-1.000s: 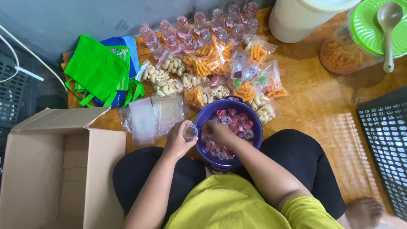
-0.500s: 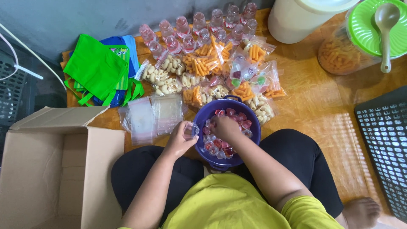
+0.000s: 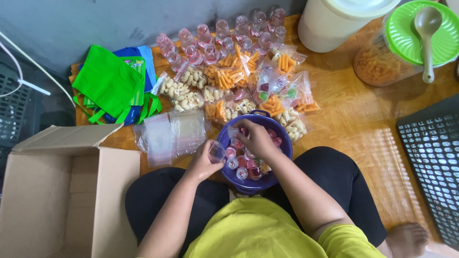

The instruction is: The person places jellies from a bowl into small plastic bags by hand, working among other pre-packaged snacks and drinks on the floor.

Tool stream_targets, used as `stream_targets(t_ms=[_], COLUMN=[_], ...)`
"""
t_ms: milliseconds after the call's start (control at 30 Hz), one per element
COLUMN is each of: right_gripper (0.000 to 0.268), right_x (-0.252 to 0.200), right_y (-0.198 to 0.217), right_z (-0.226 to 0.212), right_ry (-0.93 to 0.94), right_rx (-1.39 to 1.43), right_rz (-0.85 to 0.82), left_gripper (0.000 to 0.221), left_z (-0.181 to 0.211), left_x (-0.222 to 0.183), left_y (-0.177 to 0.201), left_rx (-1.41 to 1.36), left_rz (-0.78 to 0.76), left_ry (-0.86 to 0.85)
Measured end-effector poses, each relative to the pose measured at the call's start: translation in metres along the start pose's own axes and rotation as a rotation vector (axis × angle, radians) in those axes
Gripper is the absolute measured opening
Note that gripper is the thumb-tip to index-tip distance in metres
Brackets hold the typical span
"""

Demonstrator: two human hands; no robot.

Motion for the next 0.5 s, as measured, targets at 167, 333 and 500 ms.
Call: stream_targets(t_ms=[167,333,500], right_gripper=[0.02,0.019,0.024], right_x=[-0.014,0.011,0.033], right_y=[-0.031,0.017,0.037], right_z=[-0.02,0.009,0.113], right_ry=[0.204,-0.037,-0.344], right_rx=[0.043,-0.019,-0.524], right_rz=[-0.082,-0.042,-0.142], left_gripper=[0.053,0.05,0.051], left_z=[0.005,-0.016,-0.023], left_x=[0.001,0.001,0.002], left_y=[-0.002,-0.009,-0.005], left_rx=[-0.007,-0.102,-0.103], left_rz=[-0.004,0.003,-0.014], left_ry=[0.002,0.013,0.094])
Point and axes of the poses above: each hand's wrist, its own x-axis towards the middle knuckle, its own y-axis out of the back of the hand, z = x × y, the point moved 9 cm from there along x, towards the middle knuckle, and after that the axes turned 14 degrees about -y, right-handed, at the moved point
